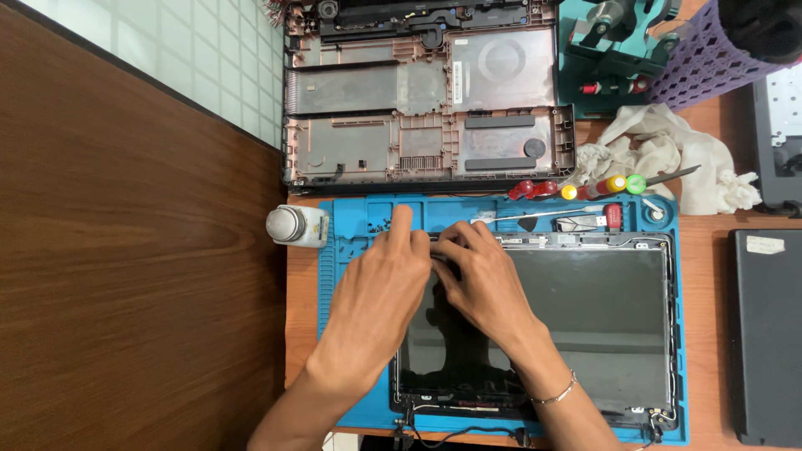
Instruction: The person uses a screwdriver to work on a laptop screen assembly, handling the display panel and internal wiring on a workbench.
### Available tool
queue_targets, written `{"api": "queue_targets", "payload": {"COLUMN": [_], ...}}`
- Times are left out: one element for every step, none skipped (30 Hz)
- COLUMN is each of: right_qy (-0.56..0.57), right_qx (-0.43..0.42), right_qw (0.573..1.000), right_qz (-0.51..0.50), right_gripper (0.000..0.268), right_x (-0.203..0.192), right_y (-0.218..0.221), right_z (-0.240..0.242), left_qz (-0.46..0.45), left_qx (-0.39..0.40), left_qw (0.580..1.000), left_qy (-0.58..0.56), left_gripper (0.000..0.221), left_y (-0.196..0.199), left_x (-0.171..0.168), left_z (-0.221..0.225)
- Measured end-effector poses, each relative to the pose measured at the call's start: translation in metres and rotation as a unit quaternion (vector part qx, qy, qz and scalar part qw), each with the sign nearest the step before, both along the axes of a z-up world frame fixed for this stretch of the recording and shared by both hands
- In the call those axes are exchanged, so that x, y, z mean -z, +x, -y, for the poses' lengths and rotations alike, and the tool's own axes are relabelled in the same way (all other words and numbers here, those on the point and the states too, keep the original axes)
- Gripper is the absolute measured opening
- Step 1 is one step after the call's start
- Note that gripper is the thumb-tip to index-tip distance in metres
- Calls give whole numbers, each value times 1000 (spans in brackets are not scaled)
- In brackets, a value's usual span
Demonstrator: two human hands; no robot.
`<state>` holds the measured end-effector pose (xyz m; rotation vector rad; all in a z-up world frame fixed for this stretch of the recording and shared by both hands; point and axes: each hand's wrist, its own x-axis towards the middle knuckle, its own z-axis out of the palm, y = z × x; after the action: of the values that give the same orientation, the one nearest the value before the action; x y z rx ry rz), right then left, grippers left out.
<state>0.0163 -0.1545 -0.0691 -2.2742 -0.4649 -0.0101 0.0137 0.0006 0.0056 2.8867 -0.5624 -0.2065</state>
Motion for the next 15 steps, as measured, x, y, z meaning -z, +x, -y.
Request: {"api": "queue_targets", "payload": {"right_qy": [-1,-3,-5,-2,2,5,3,1,-2,0,2,5,1,-2,-6], "right_qx": [1,2,4,4,4,4,5,6,7,6,6,5,5,6,6], "right_qw": [1000,1000,1000,1000,1000,1000,1000,1000,1000,1000,1000,1000,1000,1000,1000], "right_qz": [-1,-1,-2,-3,-4,-5,-5,-5,-6,-5,-3,-2,-4,-5,-6], "right_gripper": [21,21,21,20,20,20,20,20,20,21,21,21,22,23,23], "right_x": [0,0,0,0,0,0,0,1,2,2,3,3,3,3,4], "right_y": [0,0,0,0,0,0,0,0,0,0,0,0,1,1,0], "right_z": [0,-1,-1,-1,-1,-1,-1,-1,-1,-1,0,0,0,0,0], "left_qz": [11,23,34,23,12,1,12,22,32,31,31,31,44,57,71], "left_qx": [-3,-6,-8,-29,-51,-73,-61,-50,-38,-32,-26,-20,-18,-17,-15], "left_qw": [1000,1000,999,999,999,997,998,998,999,999,999,999,998,998,996], "left_qy": [1,3,4,9,15,21,15,10,3,-4,-11,-18,-27,-37,-47], "left_gripper": [16,18,20,16,17,22,18,15,15,15,15,15,16,18,20], "left_y": [0,0,-1,-1,-1,-1,-1,1,2,3,2,2,2,1,0], "left_x": [0,0,1,3,5,7,8,9,10,10,9,8,6,4,3], "left_z": [0,0,0,1,2,3,2,1,0,0,0,0,0,-1,-2]}}
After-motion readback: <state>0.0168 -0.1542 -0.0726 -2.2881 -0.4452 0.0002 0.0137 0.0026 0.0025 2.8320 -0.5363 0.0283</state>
